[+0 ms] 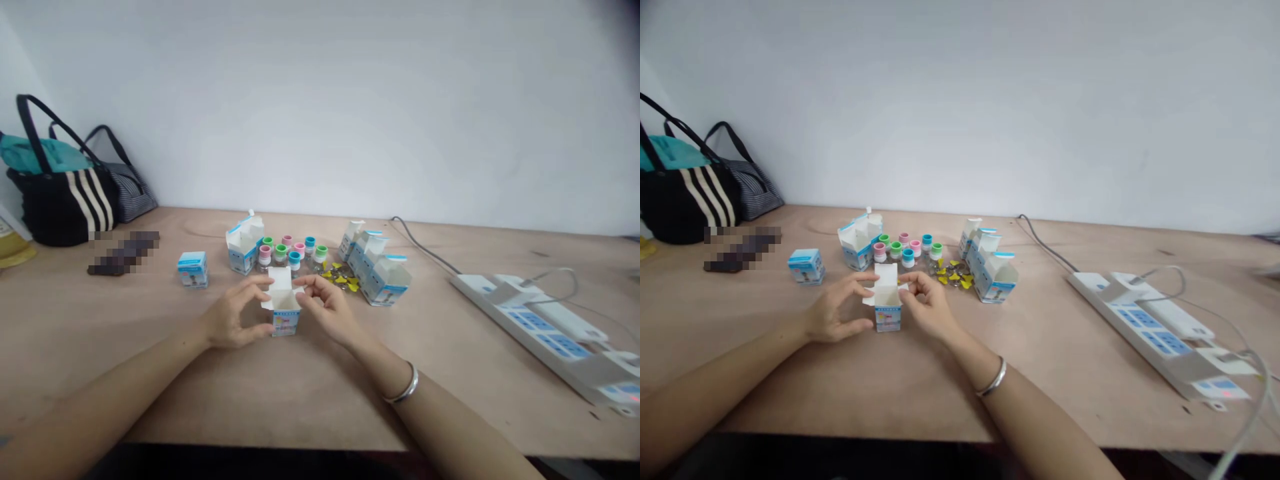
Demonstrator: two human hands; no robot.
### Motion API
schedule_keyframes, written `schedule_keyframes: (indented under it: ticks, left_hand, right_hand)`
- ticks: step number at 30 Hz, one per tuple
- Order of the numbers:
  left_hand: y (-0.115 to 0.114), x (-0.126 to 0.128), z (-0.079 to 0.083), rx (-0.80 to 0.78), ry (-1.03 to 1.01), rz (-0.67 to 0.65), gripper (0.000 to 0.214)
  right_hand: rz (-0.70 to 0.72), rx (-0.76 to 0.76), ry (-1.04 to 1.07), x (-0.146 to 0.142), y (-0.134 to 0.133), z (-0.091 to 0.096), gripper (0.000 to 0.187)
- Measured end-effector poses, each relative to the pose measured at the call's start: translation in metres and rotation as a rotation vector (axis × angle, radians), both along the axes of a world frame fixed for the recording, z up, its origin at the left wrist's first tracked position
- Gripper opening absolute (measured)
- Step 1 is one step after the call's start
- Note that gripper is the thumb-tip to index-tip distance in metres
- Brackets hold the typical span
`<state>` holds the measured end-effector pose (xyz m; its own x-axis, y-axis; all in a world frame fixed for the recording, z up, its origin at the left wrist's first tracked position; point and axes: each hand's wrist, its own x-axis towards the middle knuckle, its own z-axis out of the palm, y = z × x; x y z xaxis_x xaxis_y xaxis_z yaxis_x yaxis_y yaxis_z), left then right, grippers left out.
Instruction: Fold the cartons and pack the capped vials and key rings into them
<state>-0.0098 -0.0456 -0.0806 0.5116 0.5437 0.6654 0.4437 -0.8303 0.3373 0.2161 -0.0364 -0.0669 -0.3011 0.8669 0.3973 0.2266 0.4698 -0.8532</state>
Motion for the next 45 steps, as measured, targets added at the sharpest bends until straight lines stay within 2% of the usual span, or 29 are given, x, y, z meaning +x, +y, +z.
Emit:
schedule_keyframes:
  ticks: [4,7,9,11,15,17,21,26,30,33,35,37,41,45]
  left_hand:
    - [-0.001,0.007,-0.008,0.023,0.019,0.154,0.038]
    - [0.0,0.01,-0.012,-0.034,0.006,0.168,0.034]
    - [0.0,0.008,-0.013,-0.052,-0.016,0.164,0.033]
    - [0.0,0.005,-0.013,-0.048,-0.029,0.167,0.033]
    - [0.001,0.002,-0.012,-0.03,-0.02,0.16,0.033]
    - [0.001,0.002,-0.013,-0.027,-0.009,0.151,0.033]
    - [0.001,0.003,-0.013,-0.014,0.006,0.149,0.034]
    - [0.002,0.003,-0.014,0.007,0.013,0.187,0.034]
    - [0.001,0.003,-0.015,-0.017,0.005,0.175,0.035]
    - [0.0,0.004,-0.014,-0.036,0.015,0.193,0.034]
    - [0.001,0.004,-0.014,-0.041,0.016,0.188,0.035]
    - [0.001,0.005,-0.014,-0.047,-0.002,0.163,0.036]
    - [0.003,0.006,-0.017,-0.076,-0.039,0.112,0.036]
    - [0.005,0.003,-0.022,-0.092,-0.1,0.105,0.039]
  right_hand:
    - [0.112,-0.178,0.137,0.0,0.004,-0.004,0.026]
    - [0.14,-0.209,0.17,-0.002,0.004,-0.008,0.03]
    - [0.118,-0.176,0.153,-0.004,0.003,-0.011,0.03]
    - [0.024,-0.068,0.102,-0.005,0.006,-0.011,0.027]
    - [-0.182,0.289,-0.133,-0.003,0.031,0.002,0.019]
    - [-0.185,0.431,-0.312,-0.005,0.053,0.014,0.015]
    - [-0.188,0.552,-0.664,-0.024,0.09,0.034,0.019]
    - [-0.152,0.66,-0.85,-0.053,0.103,0.03,0.017]
    - [-0.171,0.643,-0.72,-0.052,0.097,0.032,0.015]
    - [-0.178,0.604,-0.421,-0.038,0.083,0.044,0.014]
    - [-0.13,0.587,-0.211,-0.025,0.066,0.053,0.012]
    - [-0.066,0.578,-0.112,-0.014,0.046,0.059,0.011]
    - [0.044,0.614,-0.208,-0.001,0.01,0.054,0.006]
    - [0.02,0.611,-0.285,0.004,-0.001,0.042,0.006]
